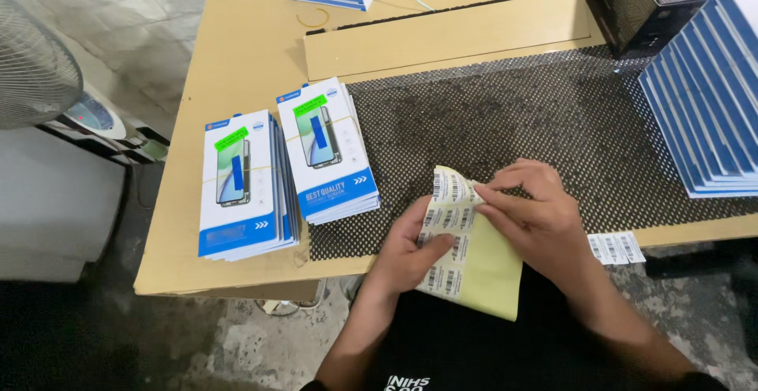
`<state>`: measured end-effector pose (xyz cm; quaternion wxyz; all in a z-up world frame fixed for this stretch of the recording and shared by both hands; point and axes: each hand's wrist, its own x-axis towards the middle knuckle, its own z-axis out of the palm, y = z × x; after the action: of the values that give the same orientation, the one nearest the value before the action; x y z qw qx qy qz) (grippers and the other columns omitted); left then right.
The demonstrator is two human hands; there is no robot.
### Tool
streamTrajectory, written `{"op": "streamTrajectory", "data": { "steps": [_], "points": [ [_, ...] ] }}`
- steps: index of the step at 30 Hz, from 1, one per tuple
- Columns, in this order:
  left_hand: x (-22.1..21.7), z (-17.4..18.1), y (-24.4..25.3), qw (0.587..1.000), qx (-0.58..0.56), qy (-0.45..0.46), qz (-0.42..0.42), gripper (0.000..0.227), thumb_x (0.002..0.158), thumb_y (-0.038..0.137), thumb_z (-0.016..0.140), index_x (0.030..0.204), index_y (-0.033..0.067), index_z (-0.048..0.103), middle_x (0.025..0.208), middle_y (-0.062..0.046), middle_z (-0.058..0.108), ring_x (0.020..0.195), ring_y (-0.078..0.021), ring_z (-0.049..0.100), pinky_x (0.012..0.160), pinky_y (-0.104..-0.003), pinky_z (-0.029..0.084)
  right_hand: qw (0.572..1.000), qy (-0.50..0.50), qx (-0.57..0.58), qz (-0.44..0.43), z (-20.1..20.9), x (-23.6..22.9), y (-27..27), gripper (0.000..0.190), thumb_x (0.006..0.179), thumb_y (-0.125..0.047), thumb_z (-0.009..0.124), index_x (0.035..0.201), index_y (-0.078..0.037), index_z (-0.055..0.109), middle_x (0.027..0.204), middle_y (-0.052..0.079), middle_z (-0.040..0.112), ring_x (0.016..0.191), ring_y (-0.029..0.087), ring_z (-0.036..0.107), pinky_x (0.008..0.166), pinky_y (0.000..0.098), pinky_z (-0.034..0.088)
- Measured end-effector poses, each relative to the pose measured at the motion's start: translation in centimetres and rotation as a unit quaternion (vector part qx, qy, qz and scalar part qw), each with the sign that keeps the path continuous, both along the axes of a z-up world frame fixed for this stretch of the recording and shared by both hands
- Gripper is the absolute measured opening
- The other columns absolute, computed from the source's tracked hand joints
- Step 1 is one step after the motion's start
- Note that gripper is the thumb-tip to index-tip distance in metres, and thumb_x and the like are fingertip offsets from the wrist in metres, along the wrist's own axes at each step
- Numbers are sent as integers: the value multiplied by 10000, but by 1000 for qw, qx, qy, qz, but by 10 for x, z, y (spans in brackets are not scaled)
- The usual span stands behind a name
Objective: The person peels multiple labels from a yellow sheet and places them on the table. They then open a box containing a phone screen protector, remove the protector, and apply a label to its back before placing it back in the box.
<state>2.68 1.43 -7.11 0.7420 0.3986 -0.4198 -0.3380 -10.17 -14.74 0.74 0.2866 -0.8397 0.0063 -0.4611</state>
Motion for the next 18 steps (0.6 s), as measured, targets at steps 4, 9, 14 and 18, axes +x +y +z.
{"op": "streamTrajectory", "data": {
  "steps": [4, 9, 14, 18],
  "points": [
    [-4, 13, 3, 1000, 8, -2, -3, 535, 938, -23, 639, 1456, -19, 508, 1308, -192, 681, 1209, -202, 581, 1016, -439, 514, 996, 31, 70, 54, 1, -6, -7, 171, 834, -44, 808, 1004, -56, 813, 933, 132, 759, 969, 368, 729, 1016, 541, 537],
    [-7, 15, 3, 1000, 9, -5, 1, 474, 965, 5, 629, 1429, -16, 537, 1270, -208, 700, 1177, -224, 615, 986, -434, 524, 987, 71, 126, 77, 13, -11, -12, 257, 747, -22, 859, 995, -9, 797, 936, 161, 783, 1011, 405, 742, 958, 541, 554],
    [-5, 15, 6, 999, 21, -49, 6, 466, 959, 25, 645, 1412, -28, 553, 1268, -209, 700, 1201, -232, 599, 1011, -462, 510, 976, 68, 170, 117, 16, -15, -10, 125, 748, 6, 843, 858, -9, 786, 883, 159, 785, 994, 390, 744, 928, 525, 564],
    [-7, 20, 7, 993, 20, -115, -9, 451, 1001, 75, 599, 1433, -34, 524, 1280, -258, 677, 1184, -377, 634, 1030, -545, 499, 955, 33, 241, 168, 10, -20, -18, 55, 789, 42, 792, 796, 8, 749, 837, 162, 755, 1009, 378, 721, 924, 514, 559]
  ]
}}
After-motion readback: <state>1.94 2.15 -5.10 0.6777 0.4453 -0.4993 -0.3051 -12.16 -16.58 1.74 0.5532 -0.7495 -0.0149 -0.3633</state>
